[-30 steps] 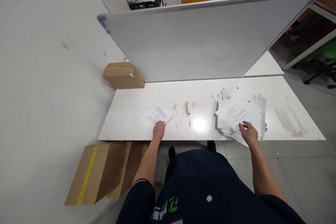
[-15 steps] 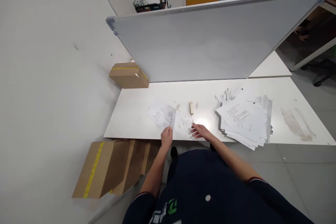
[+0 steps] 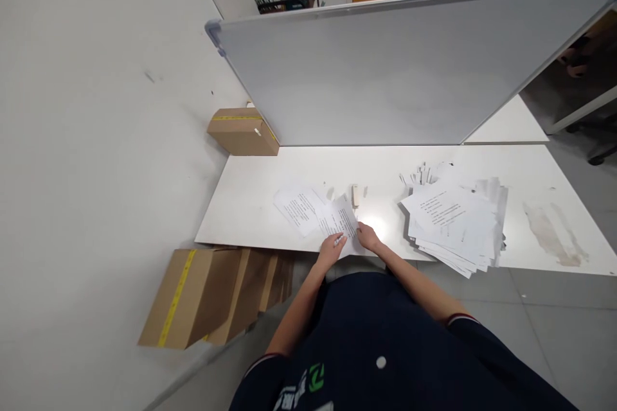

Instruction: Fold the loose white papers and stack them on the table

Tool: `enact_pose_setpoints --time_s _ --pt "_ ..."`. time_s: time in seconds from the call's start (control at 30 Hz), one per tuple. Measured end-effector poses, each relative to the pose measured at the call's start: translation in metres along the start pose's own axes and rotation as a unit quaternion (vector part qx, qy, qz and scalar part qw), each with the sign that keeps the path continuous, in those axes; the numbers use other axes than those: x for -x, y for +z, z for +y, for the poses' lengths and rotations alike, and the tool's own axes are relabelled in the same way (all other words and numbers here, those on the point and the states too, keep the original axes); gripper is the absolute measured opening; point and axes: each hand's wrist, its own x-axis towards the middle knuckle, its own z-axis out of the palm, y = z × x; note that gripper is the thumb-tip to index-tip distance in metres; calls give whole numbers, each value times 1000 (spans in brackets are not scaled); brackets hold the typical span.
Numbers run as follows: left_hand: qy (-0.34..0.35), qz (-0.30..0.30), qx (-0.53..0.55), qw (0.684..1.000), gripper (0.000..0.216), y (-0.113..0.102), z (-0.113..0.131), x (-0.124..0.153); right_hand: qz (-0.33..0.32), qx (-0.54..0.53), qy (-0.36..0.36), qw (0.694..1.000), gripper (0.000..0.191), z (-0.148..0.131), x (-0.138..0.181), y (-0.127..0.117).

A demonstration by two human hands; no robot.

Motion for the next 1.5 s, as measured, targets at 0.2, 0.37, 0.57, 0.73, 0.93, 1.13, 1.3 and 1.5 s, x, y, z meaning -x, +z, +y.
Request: enact_pose_setpoints --time_s 0.2,0.37,0.57,0.73,0.93,1.13,1.3,1.5 --pt "-140 29 237 961 49 4 20 -24 -14 203 -97 974 46 -12 22 19" --pt "-149 33 301 941 41 7 13 -24 -56 86 -115 988 46 -11 20 17" --pt "-147 77 256 952 33 -4 10 -17 5 20 2 1000 28 9 -3 6" --pt "-66 184 33 980 34 -52 27 10 24 71 -33 997 13 12 -8 6" --pt "-42 260 -12 965 31 -110 51 46 27 51 -78 995 17 -17 -19 10" --pt "-39 287 -55 956 31 -112 65 46 60 15 -92 994 38 -58 -9 4" --pt "-7 208 -2 978 27 -71 68 24 -97 -219 -65 969 41 -71 27 9" --pt "-165 49 302 938 38 -21 52 -6 -90 -367 -5 926 37 -46 31 19"
